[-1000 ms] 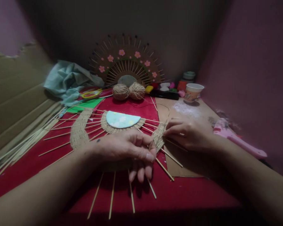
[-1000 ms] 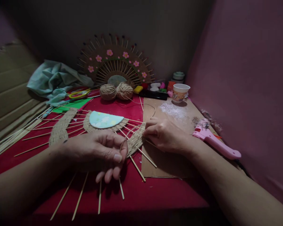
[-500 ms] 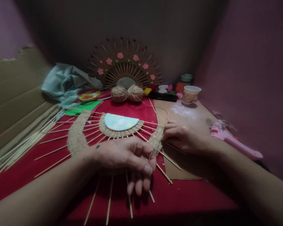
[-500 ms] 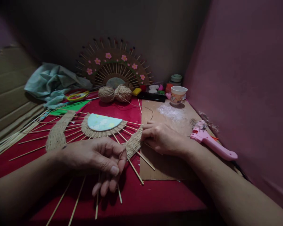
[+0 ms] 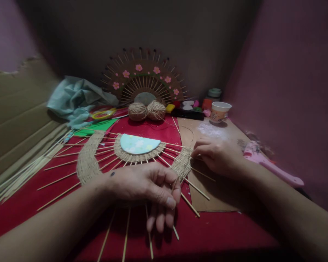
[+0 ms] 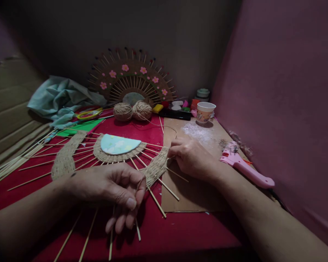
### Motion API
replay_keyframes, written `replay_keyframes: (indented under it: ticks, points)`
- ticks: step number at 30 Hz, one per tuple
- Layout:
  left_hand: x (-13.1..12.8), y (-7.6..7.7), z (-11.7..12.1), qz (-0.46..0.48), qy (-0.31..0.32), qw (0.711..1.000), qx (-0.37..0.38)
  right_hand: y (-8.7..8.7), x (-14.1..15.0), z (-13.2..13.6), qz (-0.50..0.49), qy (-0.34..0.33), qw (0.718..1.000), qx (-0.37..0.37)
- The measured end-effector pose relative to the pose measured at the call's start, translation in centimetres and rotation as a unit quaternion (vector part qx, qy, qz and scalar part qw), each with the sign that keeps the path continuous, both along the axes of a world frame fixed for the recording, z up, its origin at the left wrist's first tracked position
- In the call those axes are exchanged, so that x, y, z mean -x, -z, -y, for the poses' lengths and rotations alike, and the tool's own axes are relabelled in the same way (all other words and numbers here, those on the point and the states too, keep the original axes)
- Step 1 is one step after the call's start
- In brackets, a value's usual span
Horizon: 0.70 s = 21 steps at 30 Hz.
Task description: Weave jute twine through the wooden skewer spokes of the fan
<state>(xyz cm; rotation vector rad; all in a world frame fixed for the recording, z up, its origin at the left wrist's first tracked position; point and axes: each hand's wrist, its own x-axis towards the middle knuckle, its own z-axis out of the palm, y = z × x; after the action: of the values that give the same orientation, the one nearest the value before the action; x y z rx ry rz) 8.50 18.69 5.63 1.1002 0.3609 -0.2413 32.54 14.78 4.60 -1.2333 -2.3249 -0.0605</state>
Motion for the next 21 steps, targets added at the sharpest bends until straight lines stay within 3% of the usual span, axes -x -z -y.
replay_keyframes:
  ticks: [7,12,17,21]
  points:
    - [0.0,0.2,-0.1,0.025,-0.003,1.000,0.001,-0.4,0.4,0.6,-0.080,-0.118,0.985,0.098]
    - [0.0,0.7,-0.2,0.034,0.009,0.999,0.005,0.1,0.5,0.4,-0.037,-0.106,0.983,0.144]
    - [0.2,0.1,-0.4,0.023,0.007,1.000,-0.004,-0.1,0.8,0.5,-0.021,-0.097,0.984,0.147]
    - [0.5,-0.5,-0.3,0.021,-0.034,0.998,-0.044,-0.5,0.9,0.6,-0.044,-0.108,0.982,0.146]
